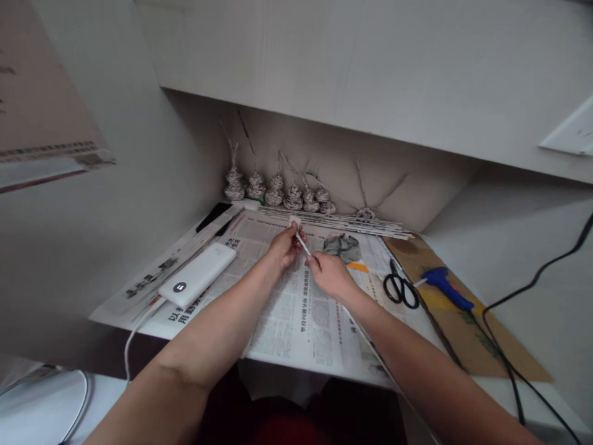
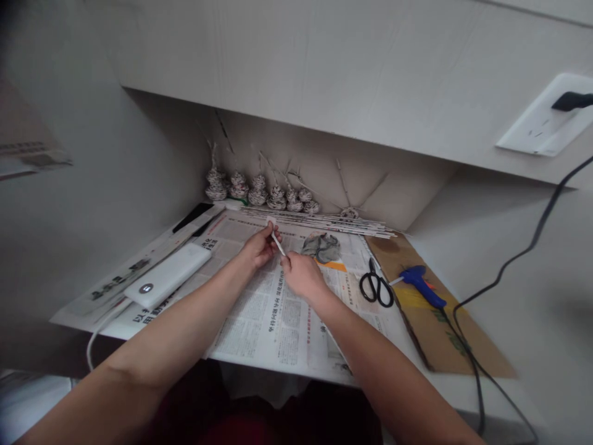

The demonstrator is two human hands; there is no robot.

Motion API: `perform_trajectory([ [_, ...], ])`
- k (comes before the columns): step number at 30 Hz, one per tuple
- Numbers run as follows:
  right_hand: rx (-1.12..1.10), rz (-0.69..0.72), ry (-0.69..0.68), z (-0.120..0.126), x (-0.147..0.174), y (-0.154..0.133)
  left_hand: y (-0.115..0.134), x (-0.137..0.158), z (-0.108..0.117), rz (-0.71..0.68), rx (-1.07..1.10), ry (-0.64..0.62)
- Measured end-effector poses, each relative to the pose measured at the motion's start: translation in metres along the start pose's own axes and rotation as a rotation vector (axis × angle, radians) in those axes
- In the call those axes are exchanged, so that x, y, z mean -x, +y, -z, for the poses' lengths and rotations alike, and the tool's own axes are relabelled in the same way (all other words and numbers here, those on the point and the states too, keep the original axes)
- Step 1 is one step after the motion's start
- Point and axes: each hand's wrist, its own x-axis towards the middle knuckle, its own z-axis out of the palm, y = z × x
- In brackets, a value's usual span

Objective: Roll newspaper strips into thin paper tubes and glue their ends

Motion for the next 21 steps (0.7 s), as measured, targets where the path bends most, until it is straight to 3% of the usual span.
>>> perform_trajectory([
  [4, -0.378, -0.179, -0.134, -0.009, -0.011, 0.006, -0.001, 0.001, 0.000, 0.015, -0.028, -0.022],
  [6, -0.473, -0.205, -0.128, -0.013, -0.014, 0.009, -0.001, 0.002, 0.000, 0.009, -0.035, -0.022],
  [17, -0.653, -0.327, -0.136, -0.011, -0.020, 0.006, -0.001, 0.002, 0.001, 0.014, -0.073, -0.050],
  [21, -0.646, -0.305, -0.155, -0.004, 0.004, 0.009, 0.002, 0.000, 0.003, -0.023, -0.057, -0.035],
])
